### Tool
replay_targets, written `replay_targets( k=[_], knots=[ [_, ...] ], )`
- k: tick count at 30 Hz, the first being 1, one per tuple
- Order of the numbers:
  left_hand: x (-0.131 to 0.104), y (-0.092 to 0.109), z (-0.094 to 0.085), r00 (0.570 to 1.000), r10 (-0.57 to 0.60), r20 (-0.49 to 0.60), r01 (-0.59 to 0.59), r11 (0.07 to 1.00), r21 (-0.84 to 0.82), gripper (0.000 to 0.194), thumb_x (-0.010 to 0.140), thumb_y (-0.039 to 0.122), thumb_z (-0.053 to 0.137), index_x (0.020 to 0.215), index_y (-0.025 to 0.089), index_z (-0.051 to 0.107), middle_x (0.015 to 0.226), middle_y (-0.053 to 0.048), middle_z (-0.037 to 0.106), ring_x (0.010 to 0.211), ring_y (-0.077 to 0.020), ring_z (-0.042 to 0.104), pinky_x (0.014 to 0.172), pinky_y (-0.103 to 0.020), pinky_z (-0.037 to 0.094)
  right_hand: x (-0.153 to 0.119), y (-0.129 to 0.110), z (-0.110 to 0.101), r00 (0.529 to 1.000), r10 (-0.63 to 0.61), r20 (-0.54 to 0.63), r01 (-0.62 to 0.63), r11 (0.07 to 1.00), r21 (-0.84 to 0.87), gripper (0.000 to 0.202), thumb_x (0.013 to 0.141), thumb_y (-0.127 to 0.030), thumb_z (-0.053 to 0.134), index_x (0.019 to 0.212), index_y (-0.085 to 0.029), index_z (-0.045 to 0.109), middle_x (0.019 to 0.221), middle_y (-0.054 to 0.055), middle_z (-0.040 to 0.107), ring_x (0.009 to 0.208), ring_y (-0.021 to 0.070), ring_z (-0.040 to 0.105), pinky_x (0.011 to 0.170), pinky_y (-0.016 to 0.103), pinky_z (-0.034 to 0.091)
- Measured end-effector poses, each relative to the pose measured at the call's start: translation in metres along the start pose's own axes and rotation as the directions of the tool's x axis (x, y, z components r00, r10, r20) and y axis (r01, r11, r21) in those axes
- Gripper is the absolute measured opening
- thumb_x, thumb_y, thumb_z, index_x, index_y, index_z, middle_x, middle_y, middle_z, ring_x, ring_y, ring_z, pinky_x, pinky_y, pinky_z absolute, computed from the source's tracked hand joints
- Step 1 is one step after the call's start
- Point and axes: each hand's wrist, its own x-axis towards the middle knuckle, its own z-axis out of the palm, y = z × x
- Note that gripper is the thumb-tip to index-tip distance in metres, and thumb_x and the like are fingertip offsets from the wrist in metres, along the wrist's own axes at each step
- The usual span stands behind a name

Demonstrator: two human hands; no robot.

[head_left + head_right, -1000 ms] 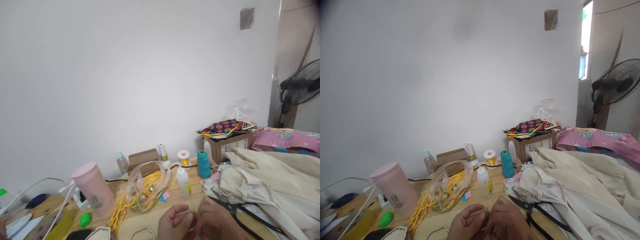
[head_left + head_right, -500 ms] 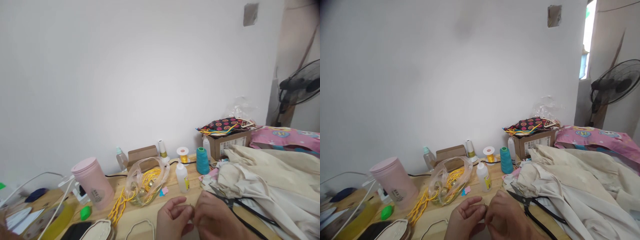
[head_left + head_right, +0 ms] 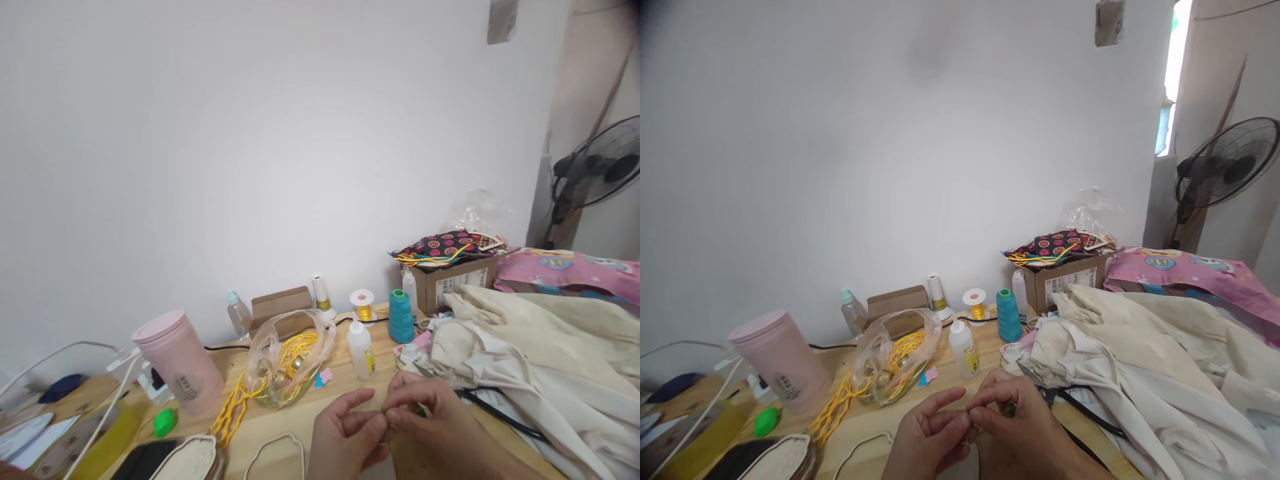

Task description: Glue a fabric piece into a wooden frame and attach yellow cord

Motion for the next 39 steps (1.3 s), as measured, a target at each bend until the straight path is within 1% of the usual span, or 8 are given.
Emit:
replay_targets(
  k=[4, 12, 16, 19, 25, 33, 37, 39],
  knots=[
    [0.000, 0.000, 0.000, 1.000, -0.002, 0.005, 0.002, 1.000, 0.011, 0.063, 0.030, 0.037, 0.079, 0.082, 0.011, 0.056, 0.054, -0.005, 0.067, 0.050, -0.0124, 0.059, 0.043, -0.019, 0.043, 0.000, 0.002, 0.000, 1.000, -0.007, 0.013, 0.007, 1.000, 0.012, 0.030, 0.075, -0.039, 0.053, 0.064, -0.016, 0.068, 0.062, 0.003, 0.059, 0.063, 0.0140, 0.051, 0.059, 0.024, 0.040],
    [0.002, -0.002, -0.001, 0.999, -0.003, 0.045, 0.002, 1.000, 0.013, 0.063, 0.031, 0.036, 0.079, 0.084, 0.010, 0.057, 0.055, -0.006, 0.067, 0.045, -0.0109, 0.055, 0.044, -0.020, 0.041, 0.001, 0.007, 0.001, 0.999, 0.042, 0.028, -0.043, 0.999, 0.025, 0.032, 0.074, -0.040, 0.052, 0.063, -0.013, 0.066, 0.063, 0.003, 0.057, 0.062, 0.0135, 0.050, 0.058, 0.024, 0.038],
    [0.003, -0.003, -0.001, 0.999, 0.000, 0.052, -0.001, 1.000, 0.022, 0.064, 0.032, 0.035, 0.079, 0.085, 0.009, 0.056, 0.056, -0.006, 0.067, 0.045, -0.0097, 0.055, 0.044, -0.019, 0.040, 0.001, 0.005, 0.001, 0.996, 0.078, 0.049, -0.084, 0.988, 0.130, 0.031, 0.073, -0.039, 0.054, 0.062, -0.013, 0.065, 0.062, 0.003, 0.055, 0.062, 0.0133, 0.049, 0.058, 0.024, 0.038],
    [0.003, -0.003, -0.002, 0.998, -0.002, 0.059, 0.001, 1.000, 0.008, 0.063, 0.032, 0.035, 0.079, 0.085, 0.009, 0.056, 0.053, -0.004, 0.066, 0.047, -0.0102, 0.056, 0.044, -0.019, 0.040, 0.000, 0.005, 0.000, 0.994, 0.054, 0.099, -0.073, 0.975, 0.208, 0.031, 0.075, -0.039, 0.052, 0.064, -0.014, 0.067, 0.063, 0.002, 0.055, 0.064, 0.0130, 0.051, 0.061, 0.024, 0.039],
    [0.003, -0.003, -0.001, 0.997, -0.009, 0.074, 0.008, 1.000, 0.019, 0.064, 0.032, 0.035, 0.080, 0.086, 0.009, 0.055, 0.052, -0.004, 0.067, 0.044, -0.0100, 0.055, 0.044, -0.020, 0.041, 0.000, 0.010, -0.004, 0.993, 0.023, 0.114, -0.038, 0.991, 0.131, 0.030, 0.071, -0.042, 0.056, 0.074, -0.016, 0.070, 0.065, 0.003, 0.056, 0.064, 0.0140, 0.050, 0.058, 0.024, 0.037],
    [0.003, -0.007, -0.001, 0.985, 0.086, 0.147, -0.089, 0.996, 0.019, 0.059, 0.033, 0.034, 0.079, 0.083, 0.010, 0.058, 0.058, -0.008, 0.068, 0.048, -0.0132, 0.058, 0.045, -0.023, 0.042, 0.002, 0.004, -0.008, 0.995, 0.013, 0.096, -0.018, 0.998, 0.055, 0.033, 0.067, -0.046, 0.057, 0.063, -0.015, 0.068, 0.062, 0.001, 0.052, 0.059, 0.0124, 0.047, 0.055, 0.024, 0.036],
    [0.005, -0.007, -0.003, 0.960, 0.278, 0.028, -0.279, 0.952, 0.128, 0.053, 0.033, 0.042, 0.077, 0.075, 0.013, 0.064, 0.066, -0.006, 0.067, 0.053, -0.0128, 0.057, 0.047, -0.022, 0.042, 0.004, 0.001, -0.012, 1.000, -0.003, -0.012, 0.003, 1.000, -0.003, 0.029, 0.071, -0.040, 0.055, 0.061, -0.015, 0.065, 0.063, 0.002, 0.055, 0.061, 0.0135, 0.049, 0.056, 0.024, 0.038],
    [0.006, -0.005, -0.005, 0.955, 0.297, 0.022, -0.295, 0.930, 0.221, 0.047, 0.041, 0.051, 0.071, 0.067, 0.012, 0.065, 0.051, 0.000, 0.058, 0.042, -0.0075, 0.048, 0.041, -0.019, 0.036, 0.004, -0.001, -0.014, 0.995, -0.041, -0.091, 0.035, 0.997, -0.067, 0.025, 0.073, -0.035, 0.054, 0.062, -0.016, 0.064, 0.063, 0.002, 0.055, 0.062, 0.0137, 0.051, 0.057, 0.024, 0.039]
  ],
)
